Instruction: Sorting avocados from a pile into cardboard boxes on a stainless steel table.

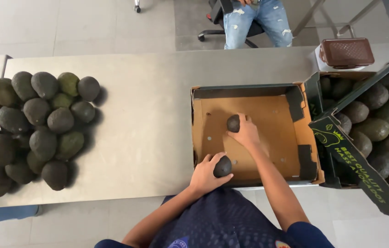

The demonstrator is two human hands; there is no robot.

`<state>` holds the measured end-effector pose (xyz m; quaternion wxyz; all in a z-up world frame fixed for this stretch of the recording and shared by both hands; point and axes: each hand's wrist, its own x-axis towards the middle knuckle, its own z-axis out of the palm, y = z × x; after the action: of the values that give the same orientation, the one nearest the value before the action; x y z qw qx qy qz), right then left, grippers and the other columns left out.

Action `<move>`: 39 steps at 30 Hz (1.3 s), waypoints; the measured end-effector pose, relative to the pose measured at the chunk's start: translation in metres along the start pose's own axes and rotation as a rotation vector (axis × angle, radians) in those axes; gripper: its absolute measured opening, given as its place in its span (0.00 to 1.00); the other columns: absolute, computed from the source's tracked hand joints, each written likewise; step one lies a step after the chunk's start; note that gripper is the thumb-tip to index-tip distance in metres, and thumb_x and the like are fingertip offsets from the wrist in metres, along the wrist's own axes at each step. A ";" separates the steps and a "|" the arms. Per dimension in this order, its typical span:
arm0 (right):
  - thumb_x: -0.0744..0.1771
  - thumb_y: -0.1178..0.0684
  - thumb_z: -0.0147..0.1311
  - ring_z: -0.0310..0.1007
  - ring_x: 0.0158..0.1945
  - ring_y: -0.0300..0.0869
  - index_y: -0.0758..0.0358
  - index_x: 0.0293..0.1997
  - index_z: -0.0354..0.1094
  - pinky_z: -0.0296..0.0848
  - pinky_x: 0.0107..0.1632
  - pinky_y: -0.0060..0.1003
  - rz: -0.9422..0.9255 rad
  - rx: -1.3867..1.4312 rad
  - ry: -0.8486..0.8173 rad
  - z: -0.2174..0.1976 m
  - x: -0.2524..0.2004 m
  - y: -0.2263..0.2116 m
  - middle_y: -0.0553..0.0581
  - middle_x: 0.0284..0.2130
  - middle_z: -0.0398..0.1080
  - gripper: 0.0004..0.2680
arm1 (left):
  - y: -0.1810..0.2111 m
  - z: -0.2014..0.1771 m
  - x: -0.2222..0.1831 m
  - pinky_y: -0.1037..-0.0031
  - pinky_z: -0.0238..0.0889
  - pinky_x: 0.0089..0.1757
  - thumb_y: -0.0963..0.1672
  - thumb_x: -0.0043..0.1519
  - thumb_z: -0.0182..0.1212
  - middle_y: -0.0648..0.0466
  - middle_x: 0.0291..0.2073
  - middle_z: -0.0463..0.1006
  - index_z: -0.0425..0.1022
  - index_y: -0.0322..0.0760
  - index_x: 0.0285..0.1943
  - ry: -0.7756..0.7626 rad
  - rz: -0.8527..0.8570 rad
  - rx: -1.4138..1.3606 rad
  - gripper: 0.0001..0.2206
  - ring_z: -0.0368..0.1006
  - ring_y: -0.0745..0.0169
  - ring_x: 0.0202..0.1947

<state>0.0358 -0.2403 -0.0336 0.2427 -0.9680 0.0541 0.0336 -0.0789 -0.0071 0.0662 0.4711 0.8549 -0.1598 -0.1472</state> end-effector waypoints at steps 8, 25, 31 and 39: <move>0.54 0.44 0.74 0.74 0.51 0.63 0.50 0.65 0.60 0.75 0.50 0.54 0.109 -0.139 -0.116 -0.042 -0.068 -0.032 0.66 0.52 0.70 0.34 | -0.001 -0.004 -0.003 0.55 0.71 0.48 0.52 0.52 0.73 0.40 0.47 0.77 0.69 0.43 0.66 0.045 0.033 -0.084 0.32 0.76 0.36 0.46; 0.53 0.48 0.74 0.75 0.50 0.60 0.56 0.61 0.66 0.75 0.48 0.51 0.154 -0.013 0.302 -0.033 -0.154 -0.045 0.62 0.53 0.71 0.31 | -0.001 -0.008 -0.004 0.60 0.71 0.49 0.51 0.52 0.74 0.43 0.48 0.78 0.70 0.42 0.66 0.090 0.081 -0.198 0.32 0.77 0.42 0.48; 0.54 0.47 0.74 0.74 0.52 0.59 0.56 0.62 0.65 0.75 0.50 0.51 0.115 -0.023 0.261 -0.028 -0.153 -0.040 0.61 0.54 0.71 0.31 | -0.007 -0.006 -0.003 0.60 0.70 0.50 0.51 0.53 0.73 0.43 0.48 0.79 0.70 0.41 0.66 0.101 0.101 -0.198 0.31 0.77 0.42 0.49; 0.54 0.47 0.74 0.73 0.53 0.59 0.54 0.63 0.65 0.74 0.51 0.51 0.197 -0.058 0.225 -0.028 -0.149 -0.042 0.61 0.55 0.70 0.32 | -0.012 -0.009 -0.003 0.61 0.70 0.52 0.51 0.54 0.73 0.44 0.49 0.79 0.70 0.41 0.66 0.097 0.129 -0.282 0.32 0.76 0.43 0.51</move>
<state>-0.1060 -0.2031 0.0241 0.2025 -0.9623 0.1748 -0.0500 -0.0763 0.0069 0.0605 0.6019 0.7745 -0.1693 -0.0961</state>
